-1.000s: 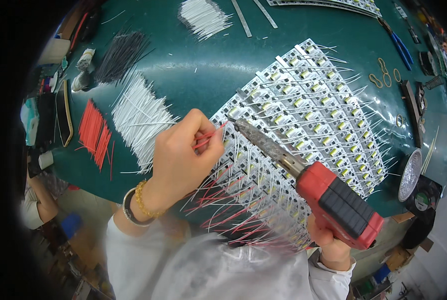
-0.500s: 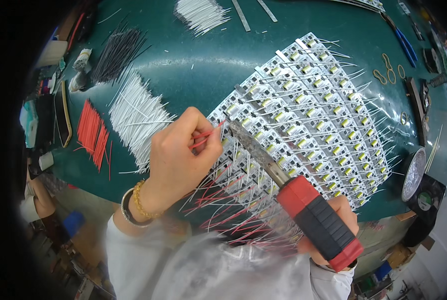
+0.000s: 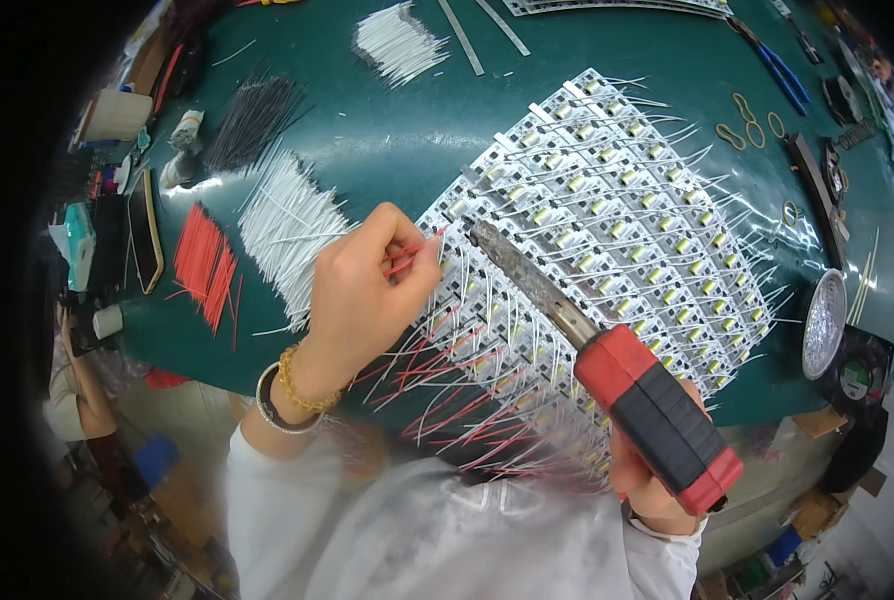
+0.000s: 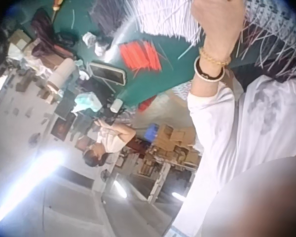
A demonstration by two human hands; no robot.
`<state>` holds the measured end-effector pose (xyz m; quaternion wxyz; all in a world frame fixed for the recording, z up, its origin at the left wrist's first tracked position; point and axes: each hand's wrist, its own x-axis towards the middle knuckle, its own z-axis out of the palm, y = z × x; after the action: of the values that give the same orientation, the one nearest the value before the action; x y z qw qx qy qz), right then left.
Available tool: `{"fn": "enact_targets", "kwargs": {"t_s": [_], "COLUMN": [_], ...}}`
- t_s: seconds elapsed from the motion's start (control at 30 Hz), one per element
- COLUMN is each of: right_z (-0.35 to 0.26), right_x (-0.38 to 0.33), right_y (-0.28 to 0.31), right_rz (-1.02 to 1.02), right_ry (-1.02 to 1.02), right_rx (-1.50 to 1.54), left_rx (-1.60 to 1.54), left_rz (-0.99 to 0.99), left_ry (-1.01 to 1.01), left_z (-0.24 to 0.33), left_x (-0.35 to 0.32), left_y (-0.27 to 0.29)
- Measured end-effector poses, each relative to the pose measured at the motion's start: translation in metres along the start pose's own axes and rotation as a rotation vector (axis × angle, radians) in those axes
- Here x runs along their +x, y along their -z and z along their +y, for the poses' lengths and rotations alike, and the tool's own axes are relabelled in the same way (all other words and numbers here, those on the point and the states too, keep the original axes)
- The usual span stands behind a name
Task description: The person solders connecting red and white wires to the circuits of multiple individual LED lights arranged on a large manufacturing sheet matrix, using a soldering iron.
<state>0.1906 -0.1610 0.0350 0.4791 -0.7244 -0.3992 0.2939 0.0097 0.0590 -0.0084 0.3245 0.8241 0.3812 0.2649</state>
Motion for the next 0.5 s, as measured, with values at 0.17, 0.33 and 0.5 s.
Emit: {"fn": "enact_targets", "kwargs": {"t_s": [0.17, 0.33, 0.5], "right_z": [0.0, -0.003, 0.004], "right_x": [-0.007, -0.009, -0.009], "right_y": [0.002, 0.001, 0.002], "right_rz": [0.063, 0.075, 0.075], "right_ry": [0.001, -0.012, -0.036], "right_rx": [0.101, 0.208, 0.286], "left_rx": [0.001, -0.119, -0.039], "left_rz": [0.027, -0.018, -0.009], "left_ry": [0.012, -0.013, -0.017], "left_z": [0.014, 0.047, 0.02], "left_x": [-0.004, -0.003, -0.003], "left_y": [0.041, 0.037, -0.01]}}
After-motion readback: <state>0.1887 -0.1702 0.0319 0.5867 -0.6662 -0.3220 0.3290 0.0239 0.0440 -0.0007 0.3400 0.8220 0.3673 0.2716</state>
